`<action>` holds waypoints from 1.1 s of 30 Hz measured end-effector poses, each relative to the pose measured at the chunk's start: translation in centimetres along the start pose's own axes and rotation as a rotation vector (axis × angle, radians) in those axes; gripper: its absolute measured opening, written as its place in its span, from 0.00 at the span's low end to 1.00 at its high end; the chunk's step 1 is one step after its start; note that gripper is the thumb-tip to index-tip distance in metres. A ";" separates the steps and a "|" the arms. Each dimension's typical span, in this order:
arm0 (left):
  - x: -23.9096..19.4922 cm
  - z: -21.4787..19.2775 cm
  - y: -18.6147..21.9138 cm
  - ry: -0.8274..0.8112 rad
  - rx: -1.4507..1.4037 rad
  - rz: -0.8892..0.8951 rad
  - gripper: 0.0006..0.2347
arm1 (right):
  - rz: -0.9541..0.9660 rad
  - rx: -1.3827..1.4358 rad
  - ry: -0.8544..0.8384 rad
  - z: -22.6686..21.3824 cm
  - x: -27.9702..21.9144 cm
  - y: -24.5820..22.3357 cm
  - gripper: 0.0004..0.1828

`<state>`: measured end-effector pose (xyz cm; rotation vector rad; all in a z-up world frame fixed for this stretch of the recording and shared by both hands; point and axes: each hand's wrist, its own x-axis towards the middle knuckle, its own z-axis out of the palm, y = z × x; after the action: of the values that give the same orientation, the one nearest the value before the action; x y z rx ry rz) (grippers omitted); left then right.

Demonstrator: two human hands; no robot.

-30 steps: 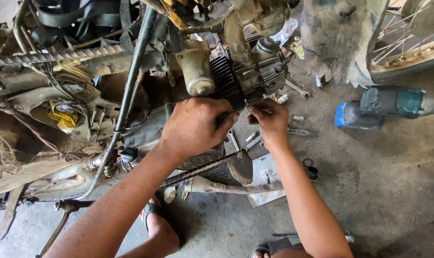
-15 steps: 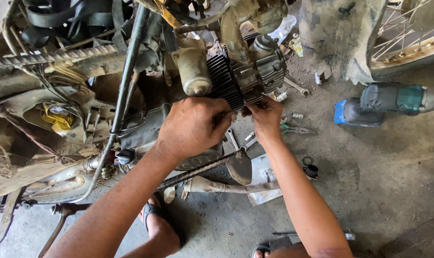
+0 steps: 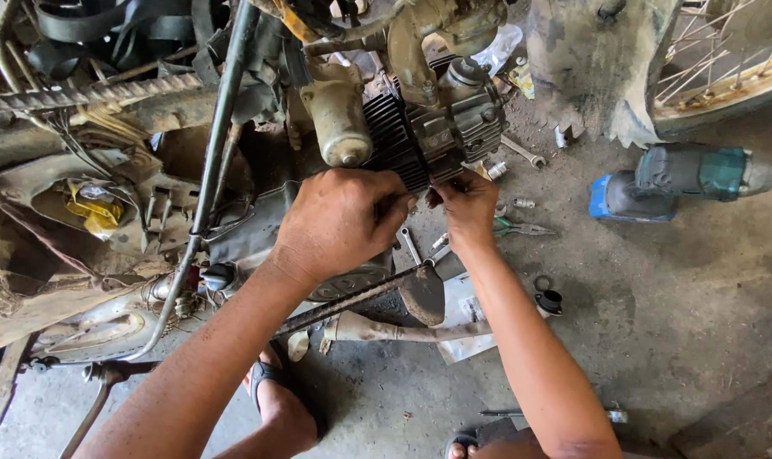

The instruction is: The person is sitting on the floor and working on a motorcycle engine. They use their hands to manipulate parts of the engine, possibly tightening or adjusting components. A cordless drill is visible on the floor nearby.

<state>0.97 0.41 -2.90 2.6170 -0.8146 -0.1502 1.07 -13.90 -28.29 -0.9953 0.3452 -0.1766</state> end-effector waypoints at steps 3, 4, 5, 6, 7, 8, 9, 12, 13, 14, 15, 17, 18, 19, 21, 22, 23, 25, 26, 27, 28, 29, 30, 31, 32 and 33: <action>0.0 0.1 0.0 -0.005 -0.001 0.004 0.07 | -0.020 -0.019 0.007 -0.3 -0.1 0.2 0.01; 0.0 0.1 0.0 -0.005 -0.002 0.005 0.07 | -0.042 -0.045 0.007 -0.4 0.0 0.2 0.01; 0.1 0.1 0.0 -0.006 -0.003 0.008 0.07 | -0.043 -0.046 0.009 -0.5 0.0 0.4 0.01; 0.1 0.1 0.0 -0.002 -0.002 0.010 0.07 | -0.061 -0.038 -0.005 -0.6 0.0 0.6 0.03; 0.1 0.1 0.0 0.002 -0.001 0.012 0.07 | -0.079 -0.031 -0.019 -0.6 0.0 0.8 0.04; 0.1 0.1 0.0 -0.001 -0.001 0.014 0.07 | -0.079 -0.029 -0.016 -0.4 -0.1 0.8 0.04; 0.1 0.1 0.0 -0.002 -0.005 0.017 0.07 | -0.066 0.000 0.000 -0.2 -0.1 0.7 0.04; 0.1 0.1 0.1 -0.008 -0.011 0.020 0.06 | -0.049 -0.007 0.043 0.2 -0.2 0.4 0.03; 0.2 0.1 0.3 -0.010 -0.012 0.019 0.06 | -0.046 -0.045 0.065 0.2 -0.3 0.1 0.01; 0.2 0.1 0.4 -0.010 -0.006 0.030 0.06 | -0.055 -0.039 0.071 0.0 -0.1 0.7 0.01; 0.3 0.1 0.7 -0.009 0.004 0.017 0.06 | -0.062 -0.072 0.092 -0.2 0.1 1.2 0.03; 0.5 -0.1 1.2 -0.011 0.025 0.020 0.06 | -0.079 -0.092 0.124 -0.2 0.6 1.8 0.05; 0.4 0.0 1.3 -0.007 0.024 0.009 0.06 | -0.061 0.000 0.094 -0.3 0.4 2.0 0.05; 0.4 0.3 1.5 -0.003 0.024 -0.001 0.06 | -0.044 0.093 0.063 -0.4 0.3 2.3 0.04; 0.5 0.5 1.8 0.000 0.033 0.031 0.06 | -0.054 0.127 0.091 -0.5 0.5 3.7 0.03; 0.5 0.7 1.9 0.018 0.035 0.045 0.06 | -0.058 0.149 0.100 -0.7 0.6 4.5 0.03; 0.6 0.7 2.3 0.005 0.040 0.057 0.06 | -0.061 0.159 0.115 -0.7 0.8 5.2 0.03; 0.9 0.9 2.9 -0.015 0.076 -0.023 0.07 | -0.112 0.133 0.178 -1.0 0.8 7.1 0.03; 0.9 1.2 3.0 -0.034 0.077 -0.016 0.07 | -0.107 0.139 0.197 -0.9 0.5 6.7 0.03; 1.0 1.5 3.1 -0.039 0.098 -0.069 0.07 | -0.102 0.149 0.208 -0.9 0.3 6.2 0.03; 1.1 1.8 3.2 -0.041 0.119 -0.122 0.07 | -0.101 0.157 0.217 -0.8 0.2 5.7 0.03; 1.2 2.2 3.5 -0.056 0.120 -0.113 0.07 | -0.099 0.162 0.234 -0.9 0.0 5.3 0.03; 1.3 2.4 3.7 -0.042 0.119 -0.117 0.06 | -0.136 0.143 0.253 -0.8 -0.1 5.0 0.03; 1.4 2.6 3.9 -0.028 0.119 -0.121 0.06 | -0.172 0.123 0.272 -0.5 -0.1 4.6 0.06; 1.4 2.7 3.9 -0.032 0.124 -0.121 0.06 | -0.169 0.128 0.274 -0.4 -0.1 5.0 0.06; 1.3 2.8 3.8 -0.018 0.118 -0.134 0.06 | -0.128 0.191 0.276 -0.1 0.0 5.3 0.05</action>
<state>-0.56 -4.17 -3.93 2.7862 -0.6726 -0.1673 0.96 -11.12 -32.85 -0.8050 0.5067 -0.4572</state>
